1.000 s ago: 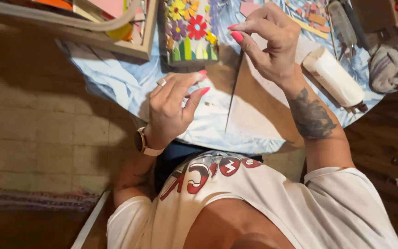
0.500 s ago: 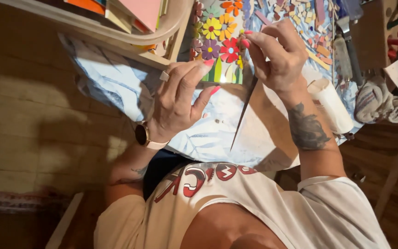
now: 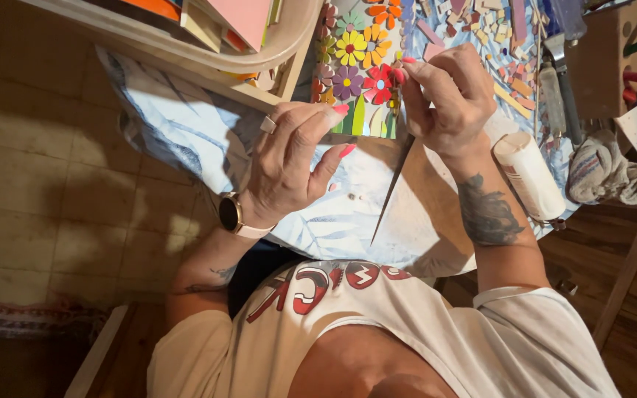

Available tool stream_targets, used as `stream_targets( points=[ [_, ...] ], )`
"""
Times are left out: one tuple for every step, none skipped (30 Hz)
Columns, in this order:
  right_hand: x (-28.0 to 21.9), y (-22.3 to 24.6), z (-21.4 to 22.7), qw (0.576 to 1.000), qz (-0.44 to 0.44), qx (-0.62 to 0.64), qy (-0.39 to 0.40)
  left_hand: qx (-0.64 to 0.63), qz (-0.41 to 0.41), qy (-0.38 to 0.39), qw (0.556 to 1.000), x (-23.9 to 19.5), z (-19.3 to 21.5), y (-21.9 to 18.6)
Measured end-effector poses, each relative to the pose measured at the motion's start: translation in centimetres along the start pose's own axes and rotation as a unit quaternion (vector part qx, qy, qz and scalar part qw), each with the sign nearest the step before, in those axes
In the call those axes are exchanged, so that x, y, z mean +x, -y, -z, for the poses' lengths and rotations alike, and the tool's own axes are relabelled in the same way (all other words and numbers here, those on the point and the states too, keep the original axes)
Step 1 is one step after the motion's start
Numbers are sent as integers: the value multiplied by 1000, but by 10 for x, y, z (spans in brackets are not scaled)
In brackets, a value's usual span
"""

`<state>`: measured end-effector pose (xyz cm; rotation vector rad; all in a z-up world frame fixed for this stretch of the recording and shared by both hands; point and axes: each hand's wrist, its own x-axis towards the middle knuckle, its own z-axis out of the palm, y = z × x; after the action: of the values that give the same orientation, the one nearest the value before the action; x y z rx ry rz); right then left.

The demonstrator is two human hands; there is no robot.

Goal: Decorating a cylindrical container by gluing small flower cutouts onto its surface

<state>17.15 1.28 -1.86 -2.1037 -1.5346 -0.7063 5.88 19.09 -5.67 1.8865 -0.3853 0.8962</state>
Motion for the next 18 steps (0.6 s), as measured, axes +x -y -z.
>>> stream_targets(
  points=[
    [1, 0, -1, 1000, 0, 0, 0, 1, 0, 0, 1000, -1, 0, 0],
    [1, 1, -1, 1000, -1, -4, 0, 1, 2, 3, 1000, -1, 0, 1],
    [2, 1, 0, 1000, -3, -8, 0, 1, 4, 5, 1000, -1, 1, 1],
    [2, 2, -1, 1000, -3, -8, 0, 1, 4, 6, 1000, -1, 1, 1],
    [3, 2, -1, 1000, -3, -5, 0, 2, 6, 4, 1000, 0, 1, 0],
    [3, 2, -1, 1000, -5, -3, 1, 2, 8, 3, 1000, 0, 0, 0],
    [3, 3, -1, 1000, -5, -3, 1, 2, 8, 3, 1000, 0, 0, 0],
    [4, 4, -1, 1000, -12, -4, 4, 1, 8, 2, 1000, 0, 0, 0],
    [5, 5, -1, 1000, -18, -4, 8, 0, 9, 1, 1000, 0, 0, 0],
    [4, 4, -1, 1000, -18, -3, 8, 1, 9, 1, 1000, 0, 0, 0],
    [3, 4, -1, 1000, -21, -5, 9, 0, 9, 1, 1000, 0, 1, 0],
    [2, 3, -1, 1000, -24, -7, 11, -1, 8, 1, 1000, 0, 0, 0],
    [2, 3, -1, 1000, -23, -7, 11, 0, 8, 0, 1000, 0, 0, 0],
    [1, 3, -2, 1000, -27, -5, 13, -1, 9, 2, 1000, -1, 0, 0],
    [1, 3, -2, 999, -31, -4, 15, -2, 9, 4, 1000, -1, 0, 1],
    [1, 3, -2, 999, -31, -4, 15, -2, 9, 4, 1000, -1, 0, 0],
    [2, 3, -2, 999, -31, -3, 11, -2, 10, 3, 1000, -1, 0, 0],
    [2, 4, -3, 999, -31, -1, 8, -3, 10, 2, 1000, -1, 0, 0]
  ],
)
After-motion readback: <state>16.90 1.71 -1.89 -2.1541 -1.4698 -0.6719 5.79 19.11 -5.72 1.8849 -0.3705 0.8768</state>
